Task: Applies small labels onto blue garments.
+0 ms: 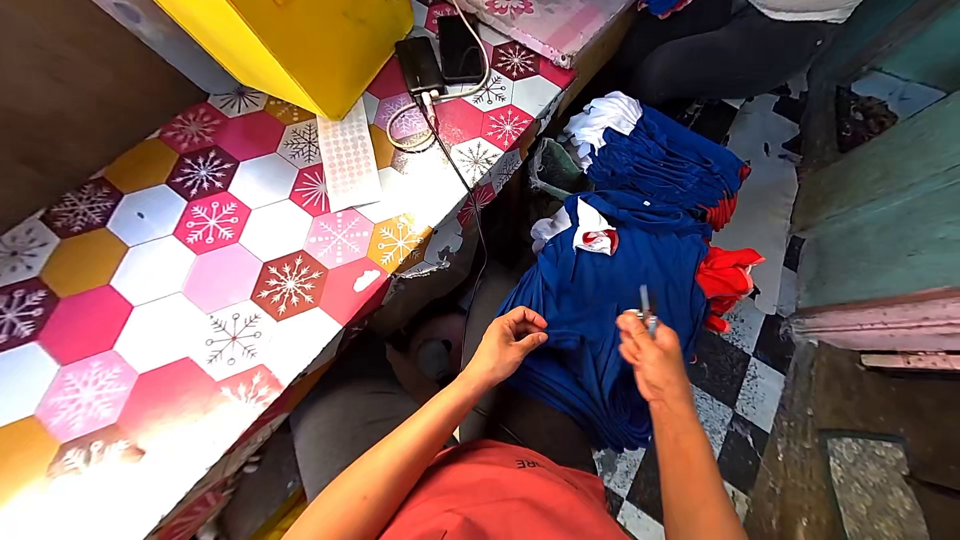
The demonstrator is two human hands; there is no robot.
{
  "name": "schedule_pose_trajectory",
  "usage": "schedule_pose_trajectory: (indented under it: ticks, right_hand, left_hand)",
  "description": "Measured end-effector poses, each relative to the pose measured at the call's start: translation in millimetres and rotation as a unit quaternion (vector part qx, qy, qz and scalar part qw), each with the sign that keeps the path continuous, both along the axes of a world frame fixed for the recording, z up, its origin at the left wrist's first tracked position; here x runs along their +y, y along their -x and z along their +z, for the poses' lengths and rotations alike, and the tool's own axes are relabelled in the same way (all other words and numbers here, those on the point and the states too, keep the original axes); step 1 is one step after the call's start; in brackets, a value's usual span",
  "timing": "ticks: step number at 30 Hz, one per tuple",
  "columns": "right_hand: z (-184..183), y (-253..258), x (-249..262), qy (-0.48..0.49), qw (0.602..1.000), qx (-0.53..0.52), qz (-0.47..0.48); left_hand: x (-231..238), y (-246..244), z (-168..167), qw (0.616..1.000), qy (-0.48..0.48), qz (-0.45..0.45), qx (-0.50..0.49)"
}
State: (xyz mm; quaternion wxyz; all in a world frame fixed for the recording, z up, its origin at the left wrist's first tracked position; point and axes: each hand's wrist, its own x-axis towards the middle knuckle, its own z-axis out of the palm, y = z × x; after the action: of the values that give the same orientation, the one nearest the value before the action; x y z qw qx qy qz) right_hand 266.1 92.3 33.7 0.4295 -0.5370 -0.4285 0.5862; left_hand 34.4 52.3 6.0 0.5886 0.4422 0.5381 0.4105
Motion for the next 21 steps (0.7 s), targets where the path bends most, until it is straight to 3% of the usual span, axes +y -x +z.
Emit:
schedule_pose_trajectory:
  ticks: [2,4,6,9,11,14,21]
  right_hand:
    - [1,-31,6,-0.018,0.993,-0.103,-0.055]
    - [0,-67,10,-0.014,0.940,-0.333,-0.072]
    - [2,-89,9,0.013,0.897,-0.436,-0.064]
    - [-7,-80,-2,-0.071,0.917,-0.387,-0.069]
    - [-16,-54,-9,-0.132,0.950,-0.282,-0.014]
    - [-26,-9,-14,-0.166,0.964,-0.194,0.078]
    - [-27,31,-19,-0.203,0.926,-0.290,0.130]
  left_hand:
    - [0,0,1,1.000,0.011,-0.005,0.003]
    - [1,-1,1,1.000,0.012,-0.015,0.006]
    - [0,-1,0,1.000,0.008,-0.020,0.012]
    - [2,-3,1,0.999,0.009,-0.019,0.024]
    - [3,-5,2,0.999,0.013,-0.021,0.039]
    - [4,-7,3,0.998,0.003,-0.032,0.058]
    - [7,-9,5,0.995,-0.026,-0.049,0.078]
